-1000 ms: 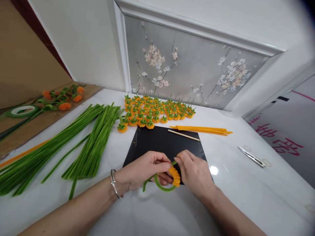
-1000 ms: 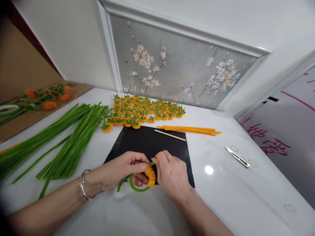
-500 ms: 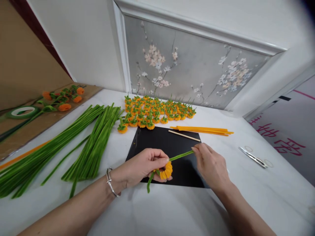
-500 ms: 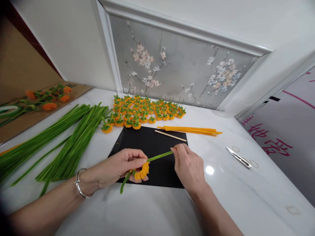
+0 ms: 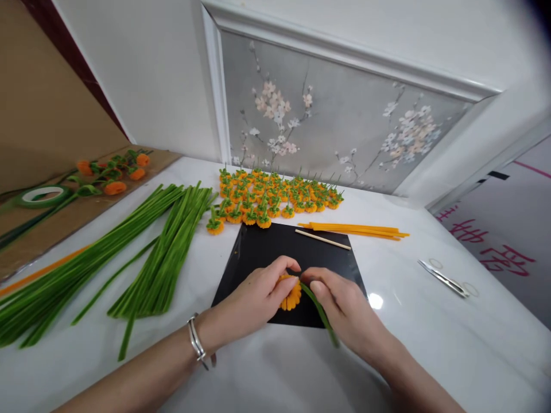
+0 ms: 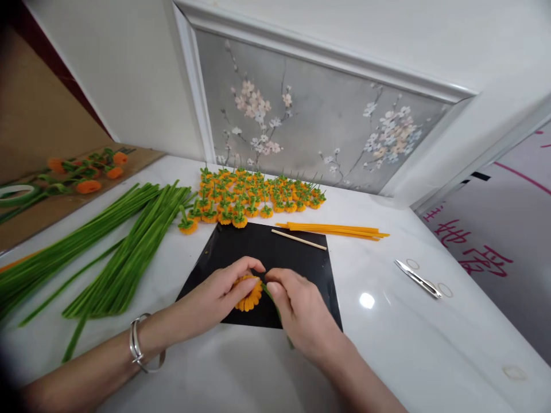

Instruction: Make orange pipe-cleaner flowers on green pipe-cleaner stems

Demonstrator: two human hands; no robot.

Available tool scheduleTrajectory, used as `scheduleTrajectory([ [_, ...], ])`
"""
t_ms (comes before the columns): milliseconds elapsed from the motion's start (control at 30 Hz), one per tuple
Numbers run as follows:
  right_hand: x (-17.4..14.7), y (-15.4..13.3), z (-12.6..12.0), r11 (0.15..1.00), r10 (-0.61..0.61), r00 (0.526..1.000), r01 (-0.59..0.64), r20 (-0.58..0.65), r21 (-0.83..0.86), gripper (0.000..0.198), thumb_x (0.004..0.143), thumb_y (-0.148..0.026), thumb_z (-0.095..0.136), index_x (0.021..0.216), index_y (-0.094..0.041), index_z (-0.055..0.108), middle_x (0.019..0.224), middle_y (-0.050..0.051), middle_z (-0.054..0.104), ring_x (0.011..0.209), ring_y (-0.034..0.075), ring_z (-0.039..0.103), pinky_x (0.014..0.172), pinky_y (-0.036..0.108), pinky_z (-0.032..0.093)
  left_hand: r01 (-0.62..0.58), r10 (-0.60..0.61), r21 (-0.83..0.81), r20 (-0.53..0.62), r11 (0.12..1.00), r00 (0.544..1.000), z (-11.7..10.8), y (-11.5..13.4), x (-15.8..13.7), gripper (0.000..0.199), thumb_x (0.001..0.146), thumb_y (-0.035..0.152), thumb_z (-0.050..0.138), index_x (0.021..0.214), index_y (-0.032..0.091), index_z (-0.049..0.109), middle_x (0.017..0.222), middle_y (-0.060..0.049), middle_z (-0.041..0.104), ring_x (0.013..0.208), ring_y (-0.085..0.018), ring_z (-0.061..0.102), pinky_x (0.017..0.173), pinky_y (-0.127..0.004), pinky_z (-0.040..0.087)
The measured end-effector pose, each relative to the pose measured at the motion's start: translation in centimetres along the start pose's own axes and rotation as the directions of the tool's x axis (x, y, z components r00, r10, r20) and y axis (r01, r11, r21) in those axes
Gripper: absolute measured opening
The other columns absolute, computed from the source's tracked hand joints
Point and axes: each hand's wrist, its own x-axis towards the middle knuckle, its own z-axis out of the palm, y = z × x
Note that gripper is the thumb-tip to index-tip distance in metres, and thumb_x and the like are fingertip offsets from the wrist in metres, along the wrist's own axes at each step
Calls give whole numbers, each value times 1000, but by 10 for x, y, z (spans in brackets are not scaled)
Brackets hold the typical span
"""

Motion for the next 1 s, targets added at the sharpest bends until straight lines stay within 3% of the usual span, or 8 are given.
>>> scheduleTrajectory([
  [100,-1,-5,7,936,159,976,-196,147,292,22,97,-35,37,91,-20,54,61,-4,56,53,11,54,52,20,43,-13,21,-103,77,995,997,-2,4,-3,34,88,42,50,117,23,49,90,-1,62,75,-14,55,63,-25,44],
  [233,-2,-5,8,929,201,978,-208,54,306,30,94,-40,42,75,-19,50,60,-5,45,52,9,40,47,20,33,-97,97,2,39,995,994,-4,8,-6,74,61,37,81,123,27,43,117,-4,55,96,-21,57,76,-30,47],
  [333,-3,-8,6,944,188,982,-188,27,270,30,93,-40,42,74,-18,50,61,-5,42,53,9,36,47,21,30,-192,193,198,12,961,981,-3,7,-6,62,69,34,76,122,26,46,114,-5,57,100,-23,57,84,-33,44],
  [467,-3,-13,6,940,163,985,-174,60,292,30,93,-39,42,74,-18,52,61,-4,43,53,9,35,46,21,29,-287,283,372,65,883,957,0,5,-7,25,86,27,56,110,22,55,97,-4,62,79,-19,58,68,-28,41],
  [567,-4,-15,6,941,167,983,-181,73,285,30,93,-39,41,73,-18,50,60,-5,41,52,9,33,45,20,28,-298,293,387,72,872,953,1,7,-6,12,86,20,49,90,20,61,79,-1,59,64,-14,52,58,-25,35],
  [667,-5,-14,2,954,183,980,-195,71,230,29,93,-37,41,71,-19,49,57,-6,37,50,9,31,44,21,25,-248,239,275,67,929,969,-1,9,-5,9,82,16,50,77,18,57,69,2,52,60,-11,44,56,-23,32],
  [833,-8,-13,-7,975,170,985,-168,-3,147,25,93,-34,40,74,-20,49,55,-6,36,47,9,31,42,20,25,-1,12,-105,99,994,995,-6,11,-1,10,82,19,48,74,18,53,62,5,40,57,-10,34,51,-22,27],
  [1000,-9,-14,-9,999,21,1000,-22,-16,-39,26,90,-30,48,114,-24,55,55,-7,47,42,10,41,43,20,35,115,-84,-357,101,927,991,-6,11,1,6,79,19,52,78,17,57,63,5,42,56,-9,34,50,-20,27],
])
